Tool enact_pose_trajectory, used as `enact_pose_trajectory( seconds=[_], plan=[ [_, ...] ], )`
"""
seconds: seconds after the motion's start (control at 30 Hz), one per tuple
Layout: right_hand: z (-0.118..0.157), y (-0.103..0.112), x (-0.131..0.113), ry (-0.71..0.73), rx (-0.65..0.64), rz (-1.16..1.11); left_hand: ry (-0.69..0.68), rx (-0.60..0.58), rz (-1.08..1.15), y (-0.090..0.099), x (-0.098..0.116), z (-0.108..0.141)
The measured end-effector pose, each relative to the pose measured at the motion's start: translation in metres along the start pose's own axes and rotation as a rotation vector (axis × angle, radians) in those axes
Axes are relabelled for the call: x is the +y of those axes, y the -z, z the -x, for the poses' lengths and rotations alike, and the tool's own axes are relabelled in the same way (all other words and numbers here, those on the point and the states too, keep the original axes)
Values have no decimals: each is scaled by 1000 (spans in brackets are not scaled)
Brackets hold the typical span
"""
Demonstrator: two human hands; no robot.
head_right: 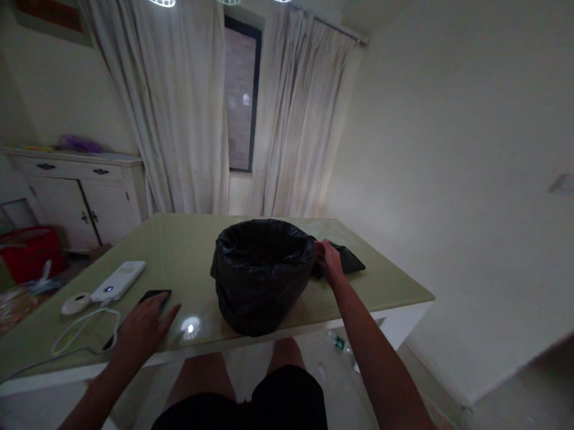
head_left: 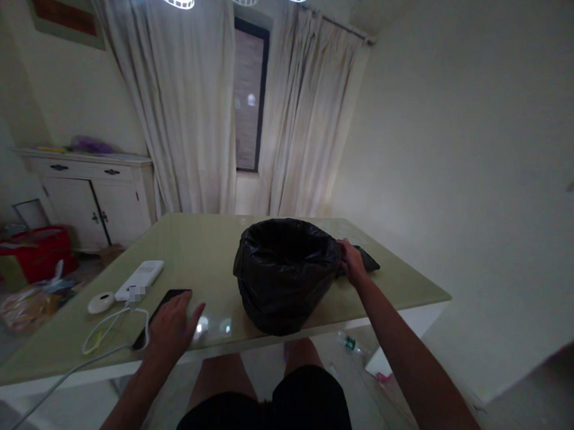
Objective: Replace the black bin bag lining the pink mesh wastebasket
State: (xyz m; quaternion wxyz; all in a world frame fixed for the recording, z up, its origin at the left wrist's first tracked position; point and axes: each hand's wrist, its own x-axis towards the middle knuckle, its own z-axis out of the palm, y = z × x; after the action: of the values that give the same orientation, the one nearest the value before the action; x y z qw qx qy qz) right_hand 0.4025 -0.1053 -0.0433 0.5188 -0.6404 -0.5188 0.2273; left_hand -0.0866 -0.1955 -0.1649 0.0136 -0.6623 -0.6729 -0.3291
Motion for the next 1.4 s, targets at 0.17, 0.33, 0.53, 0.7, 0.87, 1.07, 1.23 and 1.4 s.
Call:
enact_pose_trajectory(
  seconds=[0.17, 0.33, 0.53, 0.7, 0.87, 1.07, 1.23, 1.4],
  plan=[
    [-24, 22, -66, 250, -110, 383, -507, 289, 287, 30, 105, -21],
    [-18, 14, -114, 458, -203, 878, -718, 185, 385, 33, 154, -62],
    [-16, -6, -152, 436, -142, 950, -754, 104, 466, 29, 156, -72],
    [-25, -10, -160, 274, -291, 1247, -793, 72, 484, 39, 162, -74],
    [-30, -18, -189, 421, -229, 1117, -729, 7, 508, 43, 185, -77],
    [-12, -56, -261, 883, -23, 622, -649, 19, 453, 36, 219, -77],
    [-17, -84, -299, 957, 94, 383, -623, 63, 509, 31, 229, -81],
    [-38, -96, -328, 1024, 43, 138, -715, 338, 411, 38, 207, -120]
  ],
)
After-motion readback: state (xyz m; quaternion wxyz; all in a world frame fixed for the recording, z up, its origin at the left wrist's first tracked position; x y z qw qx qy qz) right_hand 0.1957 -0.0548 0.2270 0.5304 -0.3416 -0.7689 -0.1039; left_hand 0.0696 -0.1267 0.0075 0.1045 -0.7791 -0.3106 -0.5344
